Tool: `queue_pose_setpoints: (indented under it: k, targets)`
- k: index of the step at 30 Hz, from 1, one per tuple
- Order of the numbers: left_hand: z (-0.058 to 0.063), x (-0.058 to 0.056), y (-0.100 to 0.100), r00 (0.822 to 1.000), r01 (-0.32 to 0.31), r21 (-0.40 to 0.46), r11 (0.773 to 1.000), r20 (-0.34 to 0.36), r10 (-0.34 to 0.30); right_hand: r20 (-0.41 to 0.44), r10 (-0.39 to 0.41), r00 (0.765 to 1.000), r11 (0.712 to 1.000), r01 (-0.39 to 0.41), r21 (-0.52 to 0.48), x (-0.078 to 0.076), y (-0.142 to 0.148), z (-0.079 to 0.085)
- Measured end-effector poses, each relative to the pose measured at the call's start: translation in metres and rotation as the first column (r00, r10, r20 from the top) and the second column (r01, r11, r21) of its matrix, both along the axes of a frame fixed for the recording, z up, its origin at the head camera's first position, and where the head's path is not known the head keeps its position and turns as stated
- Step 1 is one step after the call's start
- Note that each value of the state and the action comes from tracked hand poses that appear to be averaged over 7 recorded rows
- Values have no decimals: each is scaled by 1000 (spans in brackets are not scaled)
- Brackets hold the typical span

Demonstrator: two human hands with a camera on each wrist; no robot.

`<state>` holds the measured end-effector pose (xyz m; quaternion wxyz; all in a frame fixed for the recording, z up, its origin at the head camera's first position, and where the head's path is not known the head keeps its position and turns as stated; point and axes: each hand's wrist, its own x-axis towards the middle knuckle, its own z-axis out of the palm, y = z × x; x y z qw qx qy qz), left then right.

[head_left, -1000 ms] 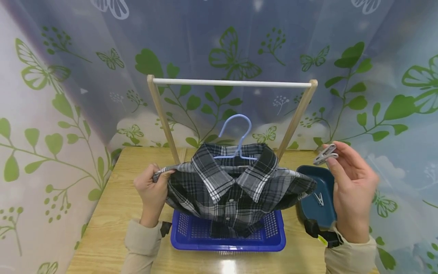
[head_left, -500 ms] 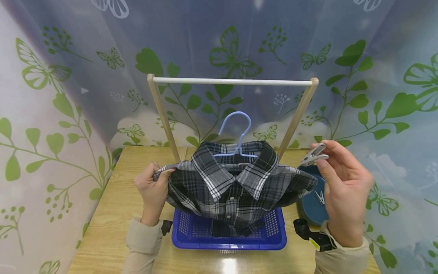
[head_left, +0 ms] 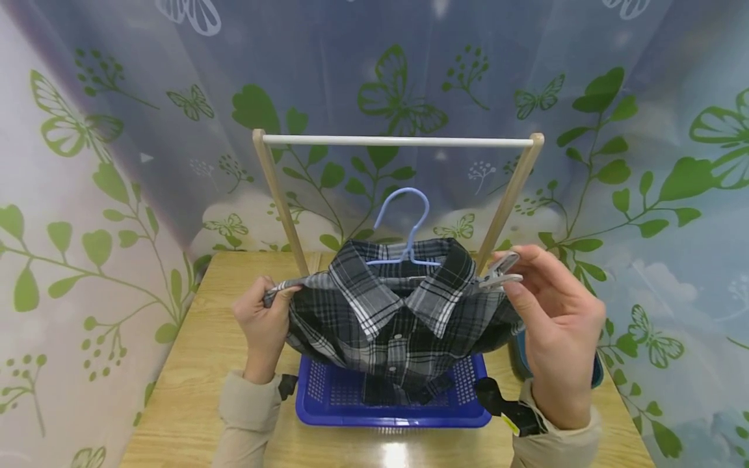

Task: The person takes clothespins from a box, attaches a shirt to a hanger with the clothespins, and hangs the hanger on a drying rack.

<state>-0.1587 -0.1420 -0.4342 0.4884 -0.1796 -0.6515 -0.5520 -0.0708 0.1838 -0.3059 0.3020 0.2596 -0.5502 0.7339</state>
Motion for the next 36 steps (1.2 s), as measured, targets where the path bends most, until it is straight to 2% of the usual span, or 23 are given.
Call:
queue_pose_setpoints:
  k: [8,15,21,29,36]
  targets:
    - [-1,-1,1,1000,-21,-16,1000,-2,21,-22,-19,1000,997,20,69,0,-19,6]
    - [1,-1,2,1000,-8,9,1000,-10,9,-32,-42,999,988,47,147,-2,-37,10]
    - [1,0,2,1000,-15,16,1000,-9,15,-75,3,997,981,11,195,-8,-53,10]
    - [3,0,3,999,-37,12,999,-30,38,-168,-4,986,966,47,255,-16,-76,7]
    - [2,-1,4,998,-40,13,999,-42,41,-188,-12,982,955,67,288,-17,-97,4]
